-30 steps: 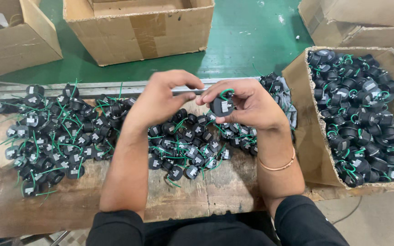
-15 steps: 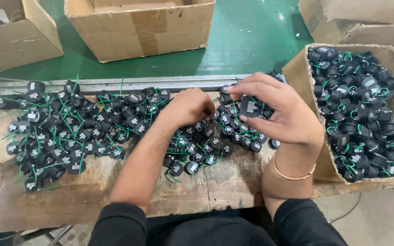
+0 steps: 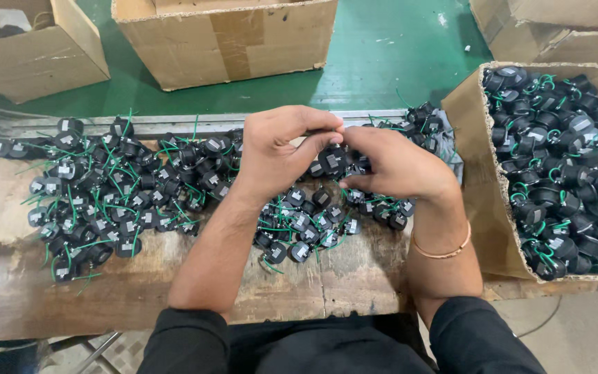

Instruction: The person picks black electrical plug adapters with green wires from a pile on the workbench, handles and turns each one in both hands, and tosses it into a cardboard box beside the pile, repeating this cycle continuously.

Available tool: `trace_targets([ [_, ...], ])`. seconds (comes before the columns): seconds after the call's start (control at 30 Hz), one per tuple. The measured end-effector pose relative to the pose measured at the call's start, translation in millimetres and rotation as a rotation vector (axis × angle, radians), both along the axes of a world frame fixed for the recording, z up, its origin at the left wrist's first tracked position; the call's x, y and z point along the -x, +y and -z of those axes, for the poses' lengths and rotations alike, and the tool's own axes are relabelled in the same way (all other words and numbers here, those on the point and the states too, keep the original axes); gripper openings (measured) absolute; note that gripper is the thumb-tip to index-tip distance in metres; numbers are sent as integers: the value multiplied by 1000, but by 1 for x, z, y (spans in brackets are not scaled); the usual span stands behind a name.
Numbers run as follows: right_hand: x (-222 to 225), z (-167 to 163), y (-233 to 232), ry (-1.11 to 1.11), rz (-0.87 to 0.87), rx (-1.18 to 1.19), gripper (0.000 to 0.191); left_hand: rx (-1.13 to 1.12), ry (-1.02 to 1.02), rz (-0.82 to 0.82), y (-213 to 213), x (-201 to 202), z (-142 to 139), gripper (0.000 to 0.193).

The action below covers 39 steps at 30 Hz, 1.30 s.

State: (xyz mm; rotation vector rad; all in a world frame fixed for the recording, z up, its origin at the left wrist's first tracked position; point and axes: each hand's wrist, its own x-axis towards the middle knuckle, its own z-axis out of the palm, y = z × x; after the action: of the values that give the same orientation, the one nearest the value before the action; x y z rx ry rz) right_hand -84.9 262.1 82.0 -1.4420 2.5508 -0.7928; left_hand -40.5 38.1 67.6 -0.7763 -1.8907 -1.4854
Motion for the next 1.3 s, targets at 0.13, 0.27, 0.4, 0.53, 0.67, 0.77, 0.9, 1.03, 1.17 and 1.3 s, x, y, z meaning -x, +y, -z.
trace_targets([
  [0.13, -1, 11, -13, -235, -44, 135, 50, -109, 1, -46, 2, -7, 0, 15],
  [0.27, 1, 7, -11, -267, -159, 312, 39, -175, 21, 58, -2, -5, -2, 14],
  [0.4, -4, 7, -2, -327, -151, 401, 38, -145, -28, 223, -10, -6, -3, 11],
  [0.53, 0, 7, 2, -365, -117, 400, 33, 7, 9, 217, -20, -5, -9, 7],
  [0.67, -3, 11, -5, -361, -42, 402, 43, 92, 57, 172, -18, -1, -11, 14],
  [0.77, -6, 7, -8, -194, -114, 419, 48, 101, 52, 158, -12, 2, -7, 19],
  [0.9, -15, 3, -17, -116, -6, 338, 44, 37, -39, 114, -2, 8, -1, 35],
  [1.03, -16, -7, -17, -49, 46, 320, 43, -34, -162, 169, 6, 11, 6, 36],
  [1.17, -26, -12, -11, 23, 47, 354, 40, -183, -183, 354, 15, 10, 13, 33],
  [1.3, -30, -22, -9, 12, 84, 434, 42, -67, -154, 268, -1, 9, 11, 37],
])
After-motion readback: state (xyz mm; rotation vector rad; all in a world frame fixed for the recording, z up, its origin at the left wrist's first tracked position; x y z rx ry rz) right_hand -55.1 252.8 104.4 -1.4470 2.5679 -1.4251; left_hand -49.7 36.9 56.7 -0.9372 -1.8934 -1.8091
